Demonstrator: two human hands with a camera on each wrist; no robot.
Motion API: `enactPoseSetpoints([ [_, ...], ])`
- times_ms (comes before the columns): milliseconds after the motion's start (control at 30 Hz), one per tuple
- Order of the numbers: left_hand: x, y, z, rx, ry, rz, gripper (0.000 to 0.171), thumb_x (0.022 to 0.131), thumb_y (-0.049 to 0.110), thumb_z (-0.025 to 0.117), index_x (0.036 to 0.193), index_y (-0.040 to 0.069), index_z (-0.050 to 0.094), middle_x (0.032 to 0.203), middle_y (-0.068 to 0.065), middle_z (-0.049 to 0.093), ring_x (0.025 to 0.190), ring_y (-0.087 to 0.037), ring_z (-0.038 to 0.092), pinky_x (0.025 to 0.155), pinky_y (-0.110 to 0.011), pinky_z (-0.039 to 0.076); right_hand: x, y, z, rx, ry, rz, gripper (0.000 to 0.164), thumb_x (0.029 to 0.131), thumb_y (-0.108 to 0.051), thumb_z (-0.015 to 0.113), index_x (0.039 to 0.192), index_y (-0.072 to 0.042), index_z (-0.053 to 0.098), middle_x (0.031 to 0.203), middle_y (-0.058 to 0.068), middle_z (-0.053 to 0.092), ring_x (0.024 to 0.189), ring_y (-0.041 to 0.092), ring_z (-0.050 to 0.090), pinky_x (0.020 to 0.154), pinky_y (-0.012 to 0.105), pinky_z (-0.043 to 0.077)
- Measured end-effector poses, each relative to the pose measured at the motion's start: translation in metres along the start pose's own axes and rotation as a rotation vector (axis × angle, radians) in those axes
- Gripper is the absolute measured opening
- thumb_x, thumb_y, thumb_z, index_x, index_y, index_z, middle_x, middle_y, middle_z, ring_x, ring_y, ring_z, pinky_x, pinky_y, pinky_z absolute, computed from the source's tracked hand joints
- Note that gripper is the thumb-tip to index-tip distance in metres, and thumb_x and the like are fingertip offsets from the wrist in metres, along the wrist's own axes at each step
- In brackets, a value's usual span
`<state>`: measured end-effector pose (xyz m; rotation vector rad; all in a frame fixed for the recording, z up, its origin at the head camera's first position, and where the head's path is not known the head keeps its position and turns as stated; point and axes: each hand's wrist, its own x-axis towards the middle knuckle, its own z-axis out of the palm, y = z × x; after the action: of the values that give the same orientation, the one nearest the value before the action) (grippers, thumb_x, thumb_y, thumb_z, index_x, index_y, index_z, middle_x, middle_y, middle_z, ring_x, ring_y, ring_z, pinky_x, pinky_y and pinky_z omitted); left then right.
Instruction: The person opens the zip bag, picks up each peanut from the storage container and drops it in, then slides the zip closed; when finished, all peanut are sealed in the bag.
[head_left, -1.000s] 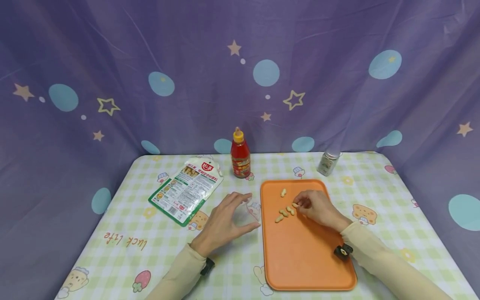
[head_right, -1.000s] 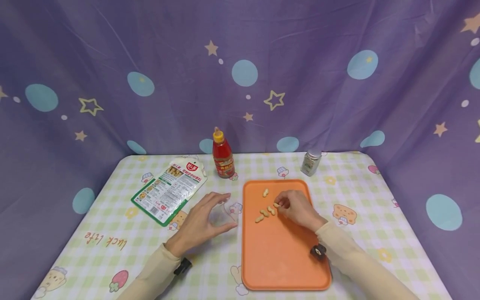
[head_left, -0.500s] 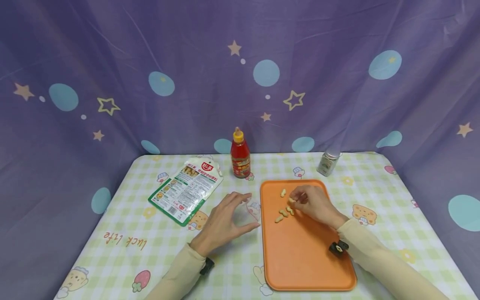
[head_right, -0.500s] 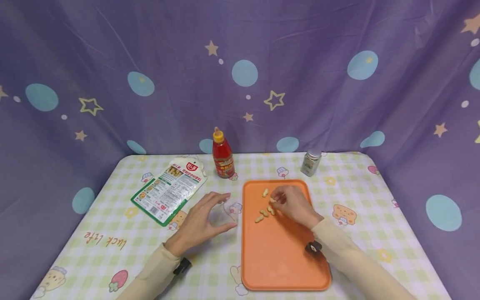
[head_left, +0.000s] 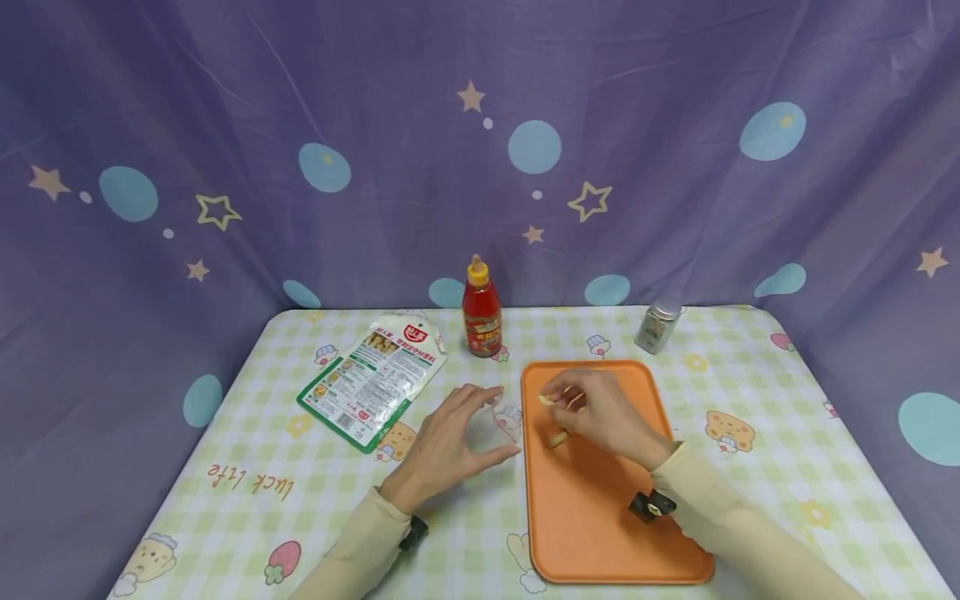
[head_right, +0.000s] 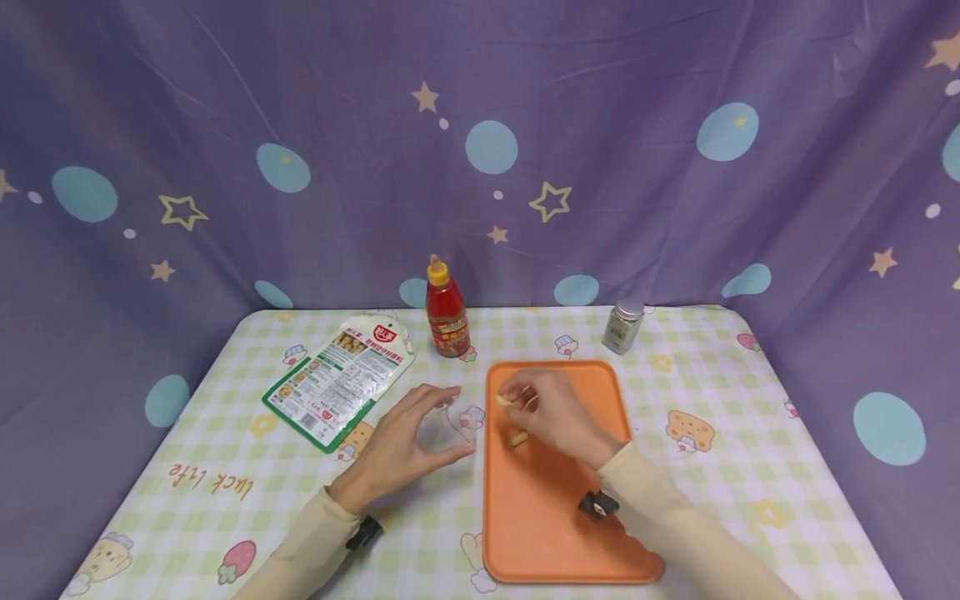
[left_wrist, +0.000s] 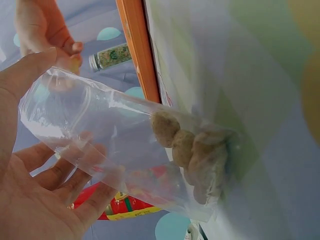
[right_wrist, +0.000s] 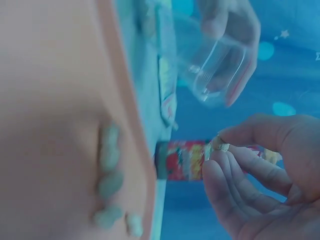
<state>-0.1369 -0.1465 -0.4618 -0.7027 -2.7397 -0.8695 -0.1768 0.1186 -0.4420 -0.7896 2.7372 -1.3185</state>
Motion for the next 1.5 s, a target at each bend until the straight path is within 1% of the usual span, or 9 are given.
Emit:
enactPoseSetpoints([
  [167,0.0,0.0,0.0,0.007,0.008,0.012,0.078,0.082,0.059,0.083,0.147,0.028,0.056,0.132,0.006,0.066,0.124,-0.01,0.061,0.099,-0.037,0.059,0.0,-0.014,0.007,0.04,-0.016,-0.041,0.017,0.091,-0.008,0.078,0.106,-0.014,0.077,0.096,-0.002,0.076,0.082,0.007,0.068,0.074,0.029,0.062],
  [300,0.0,-0.001,0.001,0.008,0.009,0.019,0.078,0.082,0.059,0.084,0.147,0.027,0.056,0.131,0.006,0.066,0.122,-0.009,0.061,0.097,-0.036,0.059,-0.001,-0.022,0.011,0.067,-0.032,-0.061,0.018,0.09,-0.007,0.078,0.107,-0.014,0.077,0.098,-0.003,0.075,0.083,0.007,0.069,0.075,0.029,0.062],
  [433,-0.001,-0.001,0.002,0.011,0.002,0.012,0.078,0.082,0.059,0.083,0.147,0.028,0.055,0.131,0.009,0.064,0.123,-0.008,0.06,0.098,-0.035,0.059,-0.001,-0.026,0.016,0.082,-0.051,-0.074,0.019,0.09,-0.006,0.077,0.107,-0.016,0.077,0.099,-0.003,0.076,0.083,0.007,0.069,0.075,0.027,0.062],
  [567,-0.001,-0.001,0.003,0.014,0.005,0.016,0.077,0.082,0.059,0.083,0.147,0.028,0.055,0.131,0.01,0.064,0.123,-0.008,0.06,0.098,-0.034,0.059,0.0,-0.029,0.022,0.095,-0.066,-0.08,0.016,0.091,-0.008,0.077,0.106,-0.016,0.077,0.098,-0.003,0.076,0.083,0.006,0.07,0.075,0.024,0.061],
  [900,-0.002,-0.002,0.003,0.008,0.015,0.03,0.076,0.082,0.057,0.084,0.147,0.027,0.056,0.131,0.006,0.065,0.124,-0.009,0.06,0.099,-0.036,0.059,-0.001,-0.034,0.028,0.123,-0.111,-0.092,0.017,0.094,-0.008,0.075,0.109,-0.017,0.076,0.104,-0.003,0.077,0.087,0.006,0.07,0.08,0.025,0.061],
  [1100,-0.002,-0.001,0.002,0.017,0.013,0.032,0.077,0.082,0.056,0.084,0.147,0.026,0.056,0.131,0.006,0.065,0.124,-0.009,0.061,0.098,-0.036,0.059,0.0,-0.035,0.028,0.123,-0.101,-0.101,0.015,0.094,-0.011,0.076,0.108,-0.017,0.077,0.102,-0.003,0.077,0.086,0.006,0.07,0.079,0.028,0.062],
  [1333,-0.001,-0.001,0.002,0.012,0.015,0.037,0.077,0.082,0.058,0.084,0.147,0.027,0.056,0.132,0.008,0.064,0.124,-0.008,0.06,0.1,-0.035,0.059,-0.001,-0.035,0.026,0.126,-0.084,-0.118,0.011,0.097,-0.017,0.075,0.107,-0.017,0.078,0.103,-0.005,0.078,0.088,0.007,0.071,0.079,0.026,0.062],
  [1500,-0.001,-0.001,0.002,0.013,0.019,0.041,0.077,0.082,0.058,0.084,0.146,0.027,0.056,0.13,0.01,0.064,0.122,-0.007,0.061,0.098,-0.033,0.059,-0.002,-0.03,0.021,0.109,-0.069,-0.109,0.012,0.097,-0.016,0.074,0.108,-0.018,0.078,0.105,-0.003,0.079,0.09,0.008,0.072,0.08,0.026,0.062],
])
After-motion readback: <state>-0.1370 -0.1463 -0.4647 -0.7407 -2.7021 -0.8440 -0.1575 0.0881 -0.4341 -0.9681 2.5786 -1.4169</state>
